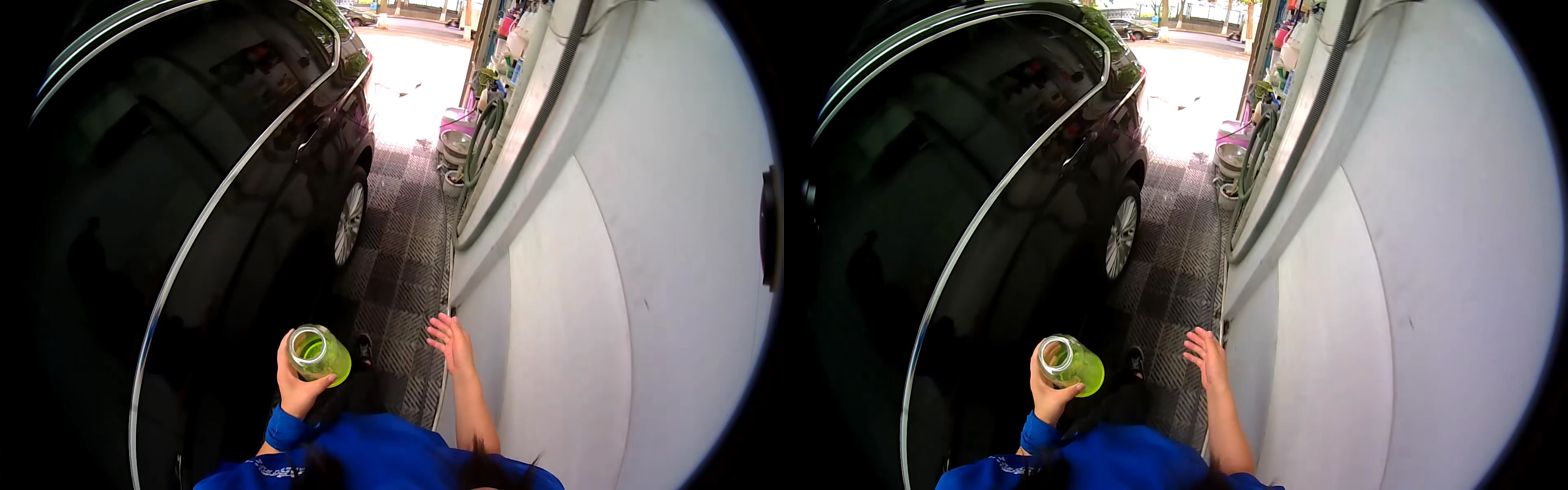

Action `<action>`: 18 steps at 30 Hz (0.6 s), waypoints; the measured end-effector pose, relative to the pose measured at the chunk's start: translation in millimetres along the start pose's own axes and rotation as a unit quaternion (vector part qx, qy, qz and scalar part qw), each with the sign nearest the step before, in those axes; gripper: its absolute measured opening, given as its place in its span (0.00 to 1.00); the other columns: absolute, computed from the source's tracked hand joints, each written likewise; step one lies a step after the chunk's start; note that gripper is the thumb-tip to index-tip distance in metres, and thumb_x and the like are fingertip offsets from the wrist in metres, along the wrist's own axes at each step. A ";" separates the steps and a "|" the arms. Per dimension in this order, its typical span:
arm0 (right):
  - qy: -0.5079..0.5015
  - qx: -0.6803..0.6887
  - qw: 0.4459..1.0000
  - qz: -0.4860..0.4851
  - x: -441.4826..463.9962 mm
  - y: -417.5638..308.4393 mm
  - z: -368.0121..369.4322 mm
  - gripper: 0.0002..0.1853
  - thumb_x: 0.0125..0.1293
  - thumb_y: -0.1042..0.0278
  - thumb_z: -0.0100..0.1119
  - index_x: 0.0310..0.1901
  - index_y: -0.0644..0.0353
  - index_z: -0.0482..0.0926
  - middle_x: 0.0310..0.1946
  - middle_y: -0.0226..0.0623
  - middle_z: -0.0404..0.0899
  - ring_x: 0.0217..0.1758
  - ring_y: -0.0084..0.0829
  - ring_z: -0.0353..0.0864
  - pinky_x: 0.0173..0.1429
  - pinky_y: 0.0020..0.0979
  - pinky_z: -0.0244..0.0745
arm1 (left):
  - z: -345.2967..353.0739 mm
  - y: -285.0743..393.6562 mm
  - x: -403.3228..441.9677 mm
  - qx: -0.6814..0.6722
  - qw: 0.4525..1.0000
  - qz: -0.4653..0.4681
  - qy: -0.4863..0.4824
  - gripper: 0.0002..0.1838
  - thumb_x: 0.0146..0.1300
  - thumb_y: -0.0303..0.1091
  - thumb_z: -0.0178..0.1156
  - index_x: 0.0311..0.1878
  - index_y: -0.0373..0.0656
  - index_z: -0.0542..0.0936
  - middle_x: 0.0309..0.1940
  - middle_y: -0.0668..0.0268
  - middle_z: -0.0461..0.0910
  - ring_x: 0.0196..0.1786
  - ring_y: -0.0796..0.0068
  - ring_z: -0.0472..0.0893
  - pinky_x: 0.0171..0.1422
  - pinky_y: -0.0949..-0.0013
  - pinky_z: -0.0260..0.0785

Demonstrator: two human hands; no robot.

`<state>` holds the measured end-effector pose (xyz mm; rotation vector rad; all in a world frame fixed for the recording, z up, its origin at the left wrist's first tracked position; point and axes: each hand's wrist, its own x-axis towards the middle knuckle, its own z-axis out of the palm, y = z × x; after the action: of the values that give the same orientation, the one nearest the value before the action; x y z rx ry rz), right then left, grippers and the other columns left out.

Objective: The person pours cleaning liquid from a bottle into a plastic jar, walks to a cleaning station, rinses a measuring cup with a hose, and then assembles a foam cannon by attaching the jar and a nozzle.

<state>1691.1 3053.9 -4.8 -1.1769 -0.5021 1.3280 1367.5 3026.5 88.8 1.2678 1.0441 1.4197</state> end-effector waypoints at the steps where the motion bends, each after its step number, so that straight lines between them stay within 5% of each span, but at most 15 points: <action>1: 0.001 0.002 1.000 -0.004 40.4 -0.8 1.0 0.33 0.75 0.42 0.45 0.66 0.67 0.67 0.61 0.49 0.74 0.57 0.34 0.79 0.55 0.39 0.79 | 3.5 -14.2 31.0 -0.002 1.000 -0.002 0.006 0.57 0.37 0.25 0.79 0.73 0.37 0.56 0.62 0.59 0.71 0.66 0.64 0.72 0.72 0.59 0.64; 5: 0.106 -0.088 0.990 -0.017 164.5 -8.8 2.2 0.27 0.75 0.50 0.49 0.65 0.63 0.69 0.59 0.42 0.76 0.54 0.30 0.79 0.53 0.35 0.78 | 26.7 -66.6 173.6 0.010 1.000 0.005 -0.011 0.57 0.37 0.26 0.79 0.73 0.37 0.56 0.63 0.59 0.71 0.66 0.64 0.72 0.72 0.60 0.63; 7: 0.134 -0.181 0.972 0.073 218.7 -28.6 0.8 0.25 0.74 0.52 0.54 0.65 0.60 0.71 0.56 0.37 0.77 0.53 0.28 0.78 0.52 0.33 0.77 | 55.3 -67.6 253.3 0.008 1.000 0.007 -0.029 0.58 0.37 0.27 0.80 0.73 0.37 0.56 0.63 0.59 0.70 0.66 0.64 0.71 0.73 0.60 0.62; 12: 0.173 -0.197 0.964 -0.053 344.0 -103.1 -13.2 0.25 0.72 0.53 0.57 0.64 0.59 0.72 0.57 0.37 0.76 0.54 0.29 0.77 0.53 0.34 0.77 | 143.2 -94.4 438.8 -0.041 0.994 0.007 -0.099 0.58 0.37 0.28 0.81 0.73 0.37 0.57 0.63 0.59 0.70 0.66 0.64 0.71 0.73 0.61 0.62; 18: 0.324 -0.127 0.937 -0.002 501.1 -119.6 -83.0 0.23 0.71 0.57 0.56 0.64 0.57 0.72 0.57 0.38 0.76 0.55 0.34 0.77 0.53 0.39 0.77 | 260.6 -153.8 630.0 -0.094 0.979 -0.005 -0.182 0.58 0.39 0.25 0.79 0.74 0.37 0.56 0.64 0.59 0.70 0.68 0.65 0.70 0.74 0.60 0.62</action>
<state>1941.7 3502.7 -94.8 -1.7324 -0.1905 0.8070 1622.4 3677.3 92.6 1.3173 0.6517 1.1887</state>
